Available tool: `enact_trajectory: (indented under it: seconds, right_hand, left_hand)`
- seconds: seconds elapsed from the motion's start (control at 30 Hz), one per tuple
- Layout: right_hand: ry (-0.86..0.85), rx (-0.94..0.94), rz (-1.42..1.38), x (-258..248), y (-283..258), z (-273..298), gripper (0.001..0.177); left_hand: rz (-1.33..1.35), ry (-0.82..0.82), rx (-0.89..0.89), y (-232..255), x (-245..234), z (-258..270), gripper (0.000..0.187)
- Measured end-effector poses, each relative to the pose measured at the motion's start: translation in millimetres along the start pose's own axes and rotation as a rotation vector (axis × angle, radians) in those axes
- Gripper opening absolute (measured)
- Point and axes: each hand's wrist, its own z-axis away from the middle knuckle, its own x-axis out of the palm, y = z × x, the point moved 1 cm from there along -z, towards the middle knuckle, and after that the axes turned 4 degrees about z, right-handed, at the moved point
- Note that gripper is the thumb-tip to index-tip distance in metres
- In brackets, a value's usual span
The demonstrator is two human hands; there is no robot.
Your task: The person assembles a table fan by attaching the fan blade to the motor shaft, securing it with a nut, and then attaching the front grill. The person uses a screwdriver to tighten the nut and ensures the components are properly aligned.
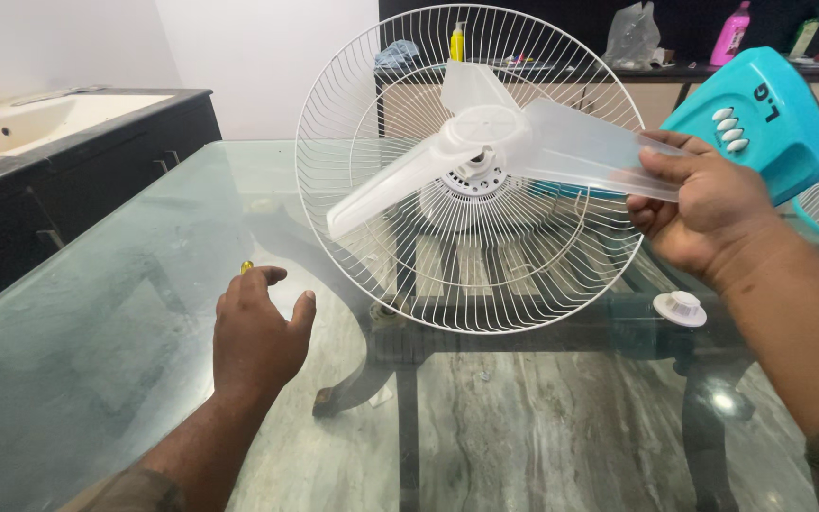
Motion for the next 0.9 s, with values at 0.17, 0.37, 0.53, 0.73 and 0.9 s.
enact_trajectory:
  seconds: [0.17, 0.37, 0.53, 0.73, 0.9]
  right_hand:
    - [0.012, -0.038, 0.023, 10.4, 2.2, 12.6, 0.03]
    - [0.01, -0.134, 0.026, 12.6, 6.6, 16.6, 0.031]
    - [0.04, -0.088, 0.04, 11.6, 11.1, 10.4, 0.033]
    - [0.062, 0.007, 0.039, 9.4, 25.4, 4.0, 0.035]
    - [0.094, 0.068, 0.095, 7.2, 37.6, -1.8, 0.038]
  left_hand:
    - [-0.023, -0.035, -0.036, 0.4, -0.2, -0.1, 0.047]
    - [-0.05, -0.063, -0.062, -0.2, 0.9, -0.4, 0.046]
    - [-0.041, -0.043, -0.035, -0.3, 1.1, -0.6, 0.042]
    - [-0.039, -0.044, -0.036, -0.3, 0.9, -0.6, 0.039]
    - [-0.042, -0.042, -0.022, 0.4, 0.9, -1.3, 0.038]
